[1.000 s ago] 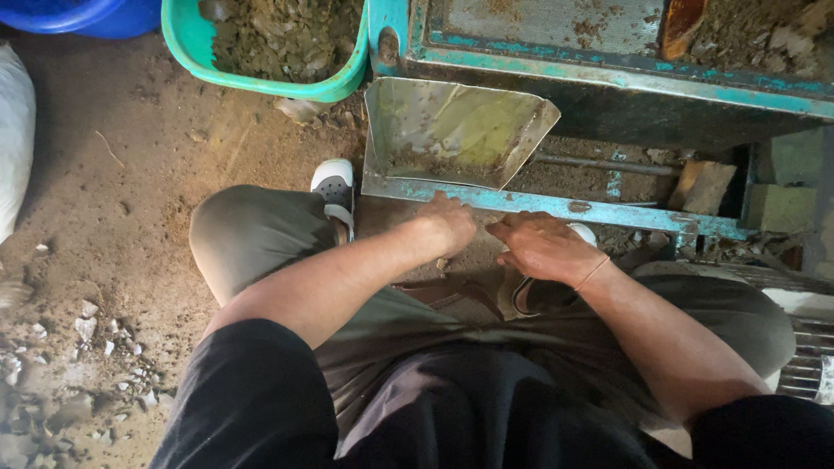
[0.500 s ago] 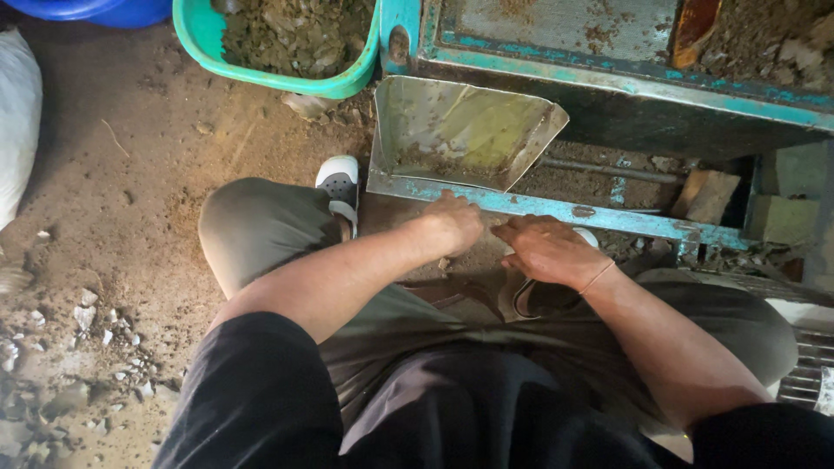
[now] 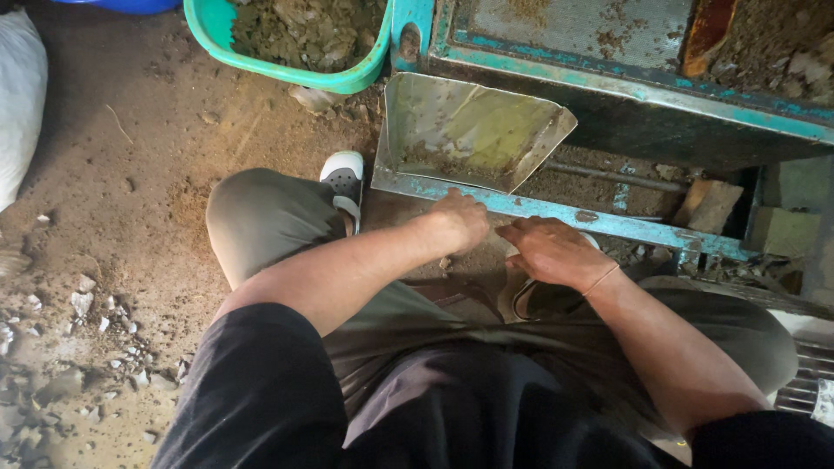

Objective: The person sits in front of a brick molding machine and scrapes wet clay residue off its mesh screen using a wooden block, working across the screen surface. They occasionally scoop collected material with a metal scoop, reposition a green basin of clay, and clear debris from the machine tray.

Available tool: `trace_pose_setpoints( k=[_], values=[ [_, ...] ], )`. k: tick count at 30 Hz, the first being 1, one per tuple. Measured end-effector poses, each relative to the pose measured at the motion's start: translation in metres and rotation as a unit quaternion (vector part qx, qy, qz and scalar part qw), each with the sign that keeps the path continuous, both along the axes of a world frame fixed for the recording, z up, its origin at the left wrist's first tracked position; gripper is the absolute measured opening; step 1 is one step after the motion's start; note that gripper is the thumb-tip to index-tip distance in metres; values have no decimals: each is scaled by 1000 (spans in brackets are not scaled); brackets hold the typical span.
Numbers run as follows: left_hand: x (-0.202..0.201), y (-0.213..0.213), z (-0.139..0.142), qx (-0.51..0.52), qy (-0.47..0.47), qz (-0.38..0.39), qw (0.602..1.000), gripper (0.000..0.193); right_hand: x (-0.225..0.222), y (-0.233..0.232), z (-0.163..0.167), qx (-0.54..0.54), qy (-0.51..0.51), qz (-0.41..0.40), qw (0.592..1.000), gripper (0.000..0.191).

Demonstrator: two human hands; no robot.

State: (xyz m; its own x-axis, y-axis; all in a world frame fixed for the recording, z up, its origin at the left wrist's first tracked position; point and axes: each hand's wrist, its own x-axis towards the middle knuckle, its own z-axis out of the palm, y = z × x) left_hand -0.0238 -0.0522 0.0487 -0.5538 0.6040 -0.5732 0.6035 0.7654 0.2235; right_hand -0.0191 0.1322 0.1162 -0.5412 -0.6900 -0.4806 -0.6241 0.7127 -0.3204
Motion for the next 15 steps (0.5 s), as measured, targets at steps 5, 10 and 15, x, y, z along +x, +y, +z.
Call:
trace_pose_setpoints(
  k=[5, 10, 15],
  values=[
    [0, 1, -2, 5, -2, 9, 1000, 26, 0, 1, -3, -15, 10, 6, 1000, 58],
    [-2, 1, -1, -4, -4, 4, 1000, 27, 0, -1, -1, 11, -1, -6, 1000, 57],
    [-3, 3, 0, -9, -9, 11, 1000, 28, 1, -2, 1, 8, -5, -6, 1000, 57]
  ],
)
